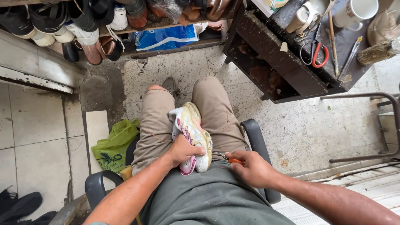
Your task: A person is manually sewing the sole of a sneaker using a handheld awl and thread while sitting in a chair.
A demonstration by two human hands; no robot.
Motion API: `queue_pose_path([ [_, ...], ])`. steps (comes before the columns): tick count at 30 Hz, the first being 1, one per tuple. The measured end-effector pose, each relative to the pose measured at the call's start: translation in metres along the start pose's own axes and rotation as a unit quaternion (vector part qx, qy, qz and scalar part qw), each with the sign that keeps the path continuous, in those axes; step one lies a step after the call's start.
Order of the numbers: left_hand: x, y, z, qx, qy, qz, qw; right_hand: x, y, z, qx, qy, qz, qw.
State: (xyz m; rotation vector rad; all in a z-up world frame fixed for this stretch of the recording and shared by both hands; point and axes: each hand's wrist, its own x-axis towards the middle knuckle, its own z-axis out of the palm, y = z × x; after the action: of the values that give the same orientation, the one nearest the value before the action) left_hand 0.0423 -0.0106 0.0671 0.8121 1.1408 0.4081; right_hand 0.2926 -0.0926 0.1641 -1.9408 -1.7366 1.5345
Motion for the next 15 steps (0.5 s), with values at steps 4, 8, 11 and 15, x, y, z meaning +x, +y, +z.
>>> queue_pose_path([
  [4, -0.002, 0.001, 0.002, 0.061, 0.026, -0.033, 0.997, -0.001, 0.008, 0.004, -0.06, -0.015, -0.028, 0.998],
  [8, -0.008, 0.037, 0.011, 0.141, 0.032, -0.044, 0.989, 0.015, 0.008, -0.003, -0.236, -0.055, -0.077, 0.967],
  [11, -0.007, 0.034, 0.018, 0.082, 0.057, -0.027, 0.995, 0.044, -0.002, -0.001, -0.148, -0.044, -0.073, 0.985],
  [15, -0.008, 0.058, 0.014, 0.111, 0.075, -0.029, 0.991, 0.08, -0.006, -0.009, -0.242, -0.013, -0.068, 0.968],
])
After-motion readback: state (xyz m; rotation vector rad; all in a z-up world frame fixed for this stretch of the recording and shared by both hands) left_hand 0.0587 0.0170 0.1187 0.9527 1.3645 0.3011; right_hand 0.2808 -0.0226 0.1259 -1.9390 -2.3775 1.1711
